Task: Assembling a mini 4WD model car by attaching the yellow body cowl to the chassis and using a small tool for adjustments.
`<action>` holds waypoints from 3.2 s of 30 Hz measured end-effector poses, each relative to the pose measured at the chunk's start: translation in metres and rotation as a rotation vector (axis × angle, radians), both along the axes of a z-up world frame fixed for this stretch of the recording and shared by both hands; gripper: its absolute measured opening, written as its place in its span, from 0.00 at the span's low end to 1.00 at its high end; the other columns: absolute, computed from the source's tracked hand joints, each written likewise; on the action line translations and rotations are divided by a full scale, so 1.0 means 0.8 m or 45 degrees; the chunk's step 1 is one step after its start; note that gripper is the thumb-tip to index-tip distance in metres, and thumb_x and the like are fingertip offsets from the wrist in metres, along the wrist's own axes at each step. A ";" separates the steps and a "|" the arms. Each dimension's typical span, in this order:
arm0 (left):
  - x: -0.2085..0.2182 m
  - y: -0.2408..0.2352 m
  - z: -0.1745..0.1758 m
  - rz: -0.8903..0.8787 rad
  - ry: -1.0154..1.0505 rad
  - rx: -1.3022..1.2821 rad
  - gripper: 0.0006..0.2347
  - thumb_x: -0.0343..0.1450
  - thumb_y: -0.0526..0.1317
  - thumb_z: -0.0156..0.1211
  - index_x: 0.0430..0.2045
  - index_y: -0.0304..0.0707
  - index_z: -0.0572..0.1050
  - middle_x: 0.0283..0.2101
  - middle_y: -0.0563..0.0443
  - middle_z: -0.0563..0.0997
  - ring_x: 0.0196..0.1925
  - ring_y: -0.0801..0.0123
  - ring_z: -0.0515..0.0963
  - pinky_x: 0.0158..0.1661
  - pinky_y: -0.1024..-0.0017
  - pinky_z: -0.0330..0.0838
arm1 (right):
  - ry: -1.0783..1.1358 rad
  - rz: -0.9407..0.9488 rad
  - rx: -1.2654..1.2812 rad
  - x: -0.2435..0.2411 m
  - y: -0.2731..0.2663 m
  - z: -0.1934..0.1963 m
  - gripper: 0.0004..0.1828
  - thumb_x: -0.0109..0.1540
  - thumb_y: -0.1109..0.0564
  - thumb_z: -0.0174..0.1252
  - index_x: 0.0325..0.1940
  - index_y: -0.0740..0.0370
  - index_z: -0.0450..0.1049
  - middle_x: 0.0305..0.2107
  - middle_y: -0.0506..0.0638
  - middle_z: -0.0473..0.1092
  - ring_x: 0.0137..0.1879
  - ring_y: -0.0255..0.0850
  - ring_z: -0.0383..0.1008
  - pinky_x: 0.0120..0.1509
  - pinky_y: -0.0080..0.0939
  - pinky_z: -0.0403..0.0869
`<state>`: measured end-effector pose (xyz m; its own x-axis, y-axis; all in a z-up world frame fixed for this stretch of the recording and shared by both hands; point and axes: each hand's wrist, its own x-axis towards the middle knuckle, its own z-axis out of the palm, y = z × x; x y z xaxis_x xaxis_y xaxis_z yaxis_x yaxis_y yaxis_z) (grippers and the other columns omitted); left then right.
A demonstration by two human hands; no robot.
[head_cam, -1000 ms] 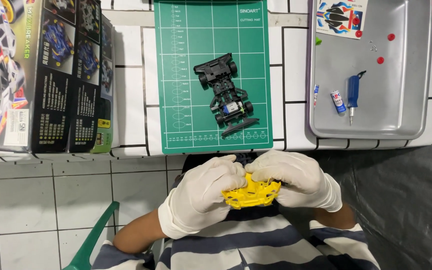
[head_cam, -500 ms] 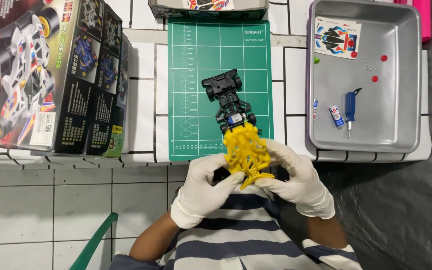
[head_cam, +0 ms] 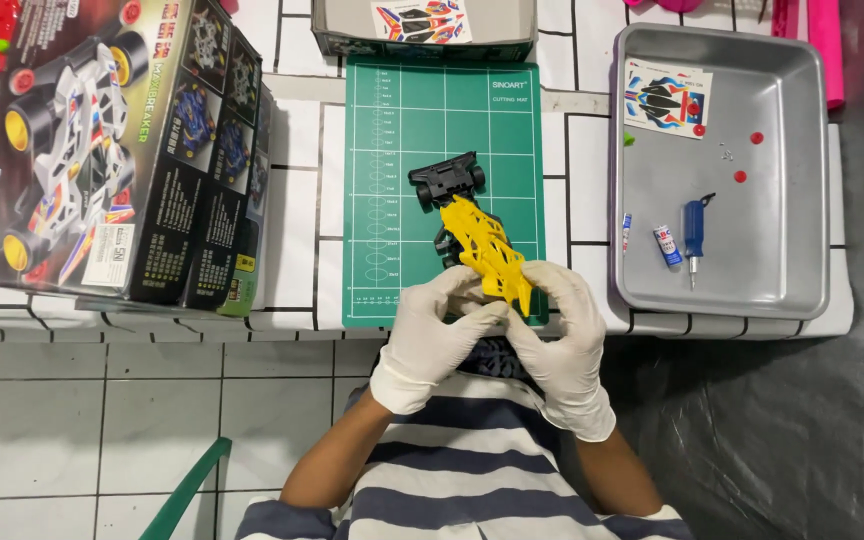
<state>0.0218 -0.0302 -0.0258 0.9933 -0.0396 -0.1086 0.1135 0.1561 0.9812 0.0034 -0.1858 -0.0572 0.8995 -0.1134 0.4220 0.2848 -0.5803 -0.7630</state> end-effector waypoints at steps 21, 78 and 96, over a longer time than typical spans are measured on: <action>0.127 0.060 -0.056 0.212 -0.116 0.708 0.15 0.61 0.39 0.76 0.33 0.47 0.72 0.30 0.53 0.77 0.37 0.58 0.82 0.41 0.67 0.72 | 0.187 -0.022 0.051 0.002 -0.018 -0.011 0.22 0.56 0.60 0.74 0.54 0.58 0.80 0.52 0.59 0.67 0.59 0.59 0.74 0.63 0.52 0.73; 0.029 -0.005 -0.073 0.484 0.135 -1.664 0.32 0.75 0.61 0.48 0.65 0.32 0.67 0.57 0.34 0.78 0.47 0.52 0.84 0.53 0.53 0.79 | -0.474 0.274 -0.200 0.040 0.020 -0.004 0.22 0.56 0.52 0.75 0.53 0.57 0.83 0.56 0.62 0.74 0.56 0.58 0.74 0.61 0.54 0.75; 0.030 -0.023 -0.033 0.232 -0.450 -0.860 0.44 0.63 0.37 0.79 0.75 0.42 0.55 0.68 0.46 0.73 0.70 0.65 0.69 0.69 0.65 0.65 | 0.435 0.160 1.808 0.024 0.007 -0.059 0.34 0.61 0.60 0.59 0.72 0.63 0.62 0.58 0.61 0.72 0.61 0.51 0.75 0.71 0.60 0.68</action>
